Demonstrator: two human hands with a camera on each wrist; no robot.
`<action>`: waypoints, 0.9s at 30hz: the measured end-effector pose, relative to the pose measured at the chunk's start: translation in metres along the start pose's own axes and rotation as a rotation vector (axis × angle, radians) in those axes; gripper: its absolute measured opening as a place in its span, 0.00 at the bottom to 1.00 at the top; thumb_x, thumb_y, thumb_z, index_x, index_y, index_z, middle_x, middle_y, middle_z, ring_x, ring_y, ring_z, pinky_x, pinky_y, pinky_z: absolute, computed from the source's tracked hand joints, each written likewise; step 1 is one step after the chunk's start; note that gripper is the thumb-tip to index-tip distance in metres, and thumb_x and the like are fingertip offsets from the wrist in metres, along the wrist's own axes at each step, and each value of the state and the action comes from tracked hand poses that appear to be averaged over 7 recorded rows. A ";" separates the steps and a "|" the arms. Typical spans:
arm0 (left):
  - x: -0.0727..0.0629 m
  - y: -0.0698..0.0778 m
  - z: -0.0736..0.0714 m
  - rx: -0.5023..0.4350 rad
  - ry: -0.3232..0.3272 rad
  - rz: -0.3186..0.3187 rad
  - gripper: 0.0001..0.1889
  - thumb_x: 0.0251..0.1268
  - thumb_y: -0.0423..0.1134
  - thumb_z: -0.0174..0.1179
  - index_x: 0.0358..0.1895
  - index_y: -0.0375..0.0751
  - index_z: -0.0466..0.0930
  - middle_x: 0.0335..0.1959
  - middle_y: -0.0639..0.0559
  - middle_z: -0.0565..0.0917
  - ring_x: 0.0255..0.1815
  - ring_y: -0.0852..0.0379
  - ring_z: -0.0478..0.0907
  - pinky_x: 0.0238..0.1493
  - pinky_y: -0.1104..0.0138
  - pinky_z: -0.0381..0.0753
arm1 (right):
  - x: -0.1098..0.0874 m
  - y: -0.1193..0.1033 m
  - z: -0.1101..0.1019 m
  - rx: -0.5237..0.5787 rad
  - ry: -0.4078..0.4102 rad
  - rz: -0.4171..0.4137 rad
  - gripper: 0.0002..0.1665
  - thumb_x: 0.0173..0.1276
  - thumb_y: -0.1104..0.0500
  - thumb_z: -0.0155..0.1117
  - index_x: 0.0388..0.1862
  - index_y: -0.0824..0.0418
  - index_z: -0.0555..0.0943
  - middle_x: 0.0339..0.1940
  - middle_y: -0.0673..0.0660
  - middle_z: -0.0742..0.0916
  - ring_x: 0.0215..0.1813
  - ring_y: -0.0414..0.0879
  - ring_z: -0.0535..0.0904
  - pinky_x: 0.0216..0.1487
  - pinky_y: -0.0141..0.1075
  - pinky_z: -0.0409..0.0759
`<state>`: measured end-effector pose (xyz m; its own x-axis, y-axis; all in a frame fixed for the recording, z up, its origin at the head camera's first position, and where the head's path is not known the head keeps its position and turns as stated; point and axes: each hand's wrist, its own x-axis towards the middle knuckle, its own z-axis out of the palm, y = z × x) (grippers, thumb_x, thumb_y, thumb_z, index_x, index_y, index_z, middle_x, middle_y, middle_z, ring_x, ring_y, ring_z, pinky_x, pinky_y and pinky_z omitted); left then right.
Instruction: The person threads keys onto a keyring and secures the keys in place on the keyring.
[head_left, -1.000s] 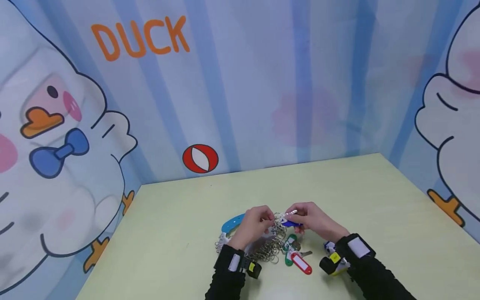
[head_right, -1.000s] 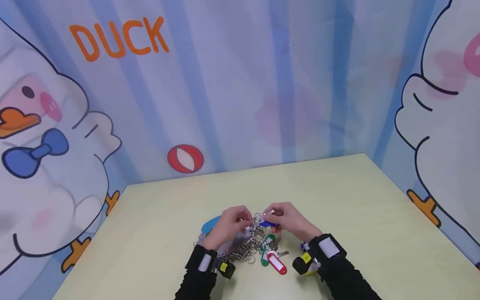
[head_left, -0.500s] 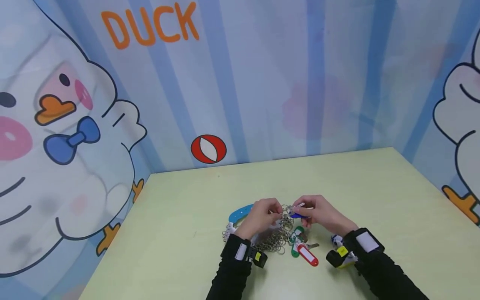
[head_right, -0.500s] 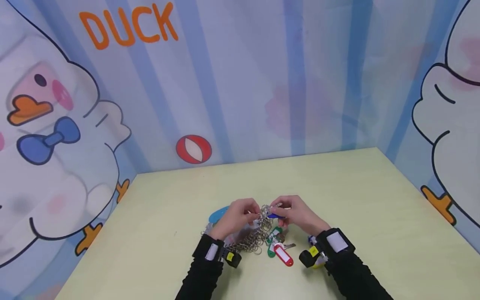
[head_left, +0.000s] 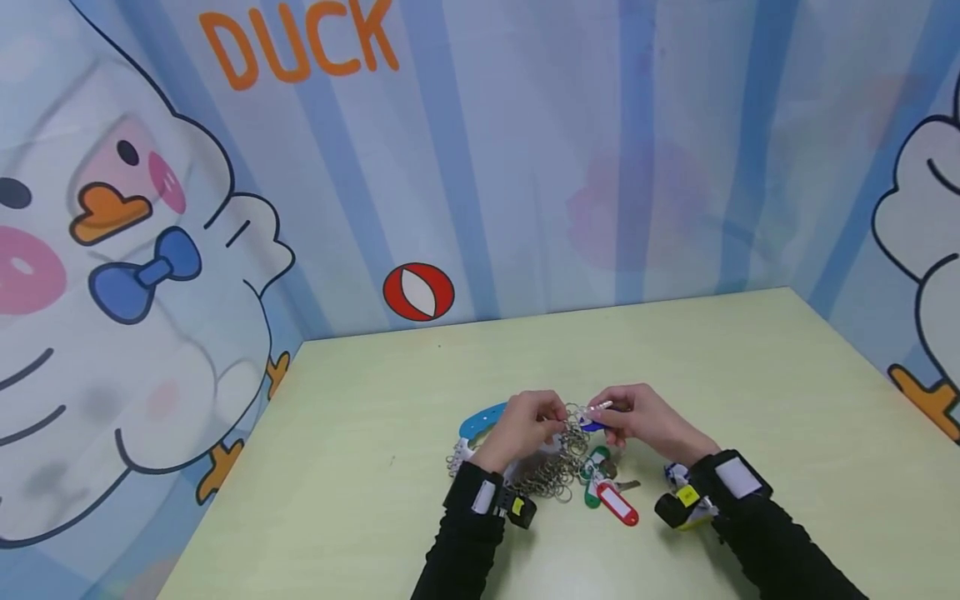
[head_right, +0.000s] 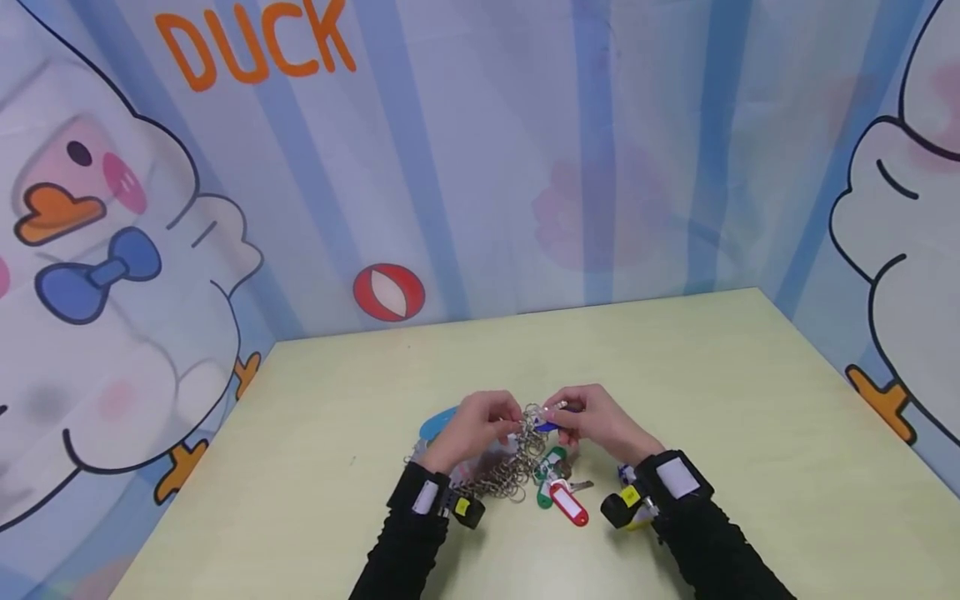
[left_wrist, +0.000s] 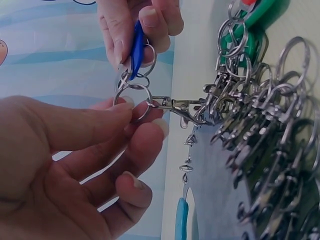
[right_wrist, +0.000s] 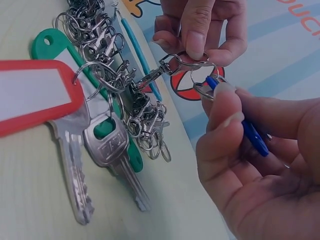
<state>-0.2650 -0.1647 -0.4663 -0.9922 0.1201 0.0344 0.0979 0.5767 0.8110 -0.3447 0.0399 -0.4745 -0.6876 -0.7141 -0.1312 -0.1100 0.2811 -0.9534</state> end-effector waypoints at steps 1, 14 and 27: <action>-0.001 0.000 0.000 -0.002 -0.002 -0.002 0.02 0.65 0.28 0.58 0.36 0.37 0.80 0.31 0.48 0.82 0.24 0.62 0.76 0.28 0.73 0.77 | 0.000 0.001 0.000 0.004 0.001 0.004 0.19 0.70 0.54 0.61 0.50 0.68 0.78 0.24 0.56 0.82 0.26 0.46 0.78 0.30 0.34 0.79; -0.004 0.001 0.003 -0.007 -0.026 -0.027 0.03 0.65 0.29 0.59 0.36 0.38 0.81 0.32 0.49 0.82 0.24 0.63 0.76 0.29 0.73 0.77 | -0.003 0.006 0.001 0.038 -0.018 0.009 0.20 0.70 0.54 0.61 0.52 0.69 0.77 0.28 0.59 0.86 0.26 0.44 0.80 0.32 0.36 0.81; 0.000 0.002 -0.003 0.012 -0.011 -0.038 0.03 0.65 0.29 0.59 0.36 0.39 0.81 0.32 0.49 0.82 0.25 0.61 0.77 0.30 0.73 0.77 | 0.001 0.001 -0.001 0.015 -0.019 0.009 0.20 0.69 0.54 0.61 0.52 0.68 0.78 0.30 0.61 0.87 0.26 0.45 0.81 0.33 0.37 0.82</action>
<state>-0.2649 -0.1659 -0.4631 -0.9943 0.1068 -0.0031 0.0609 0.5904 0.8048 -0.3463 0.0399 -0.4749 -0.6747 -0.7238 -0.1445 -0.0935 0.2781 -0.9560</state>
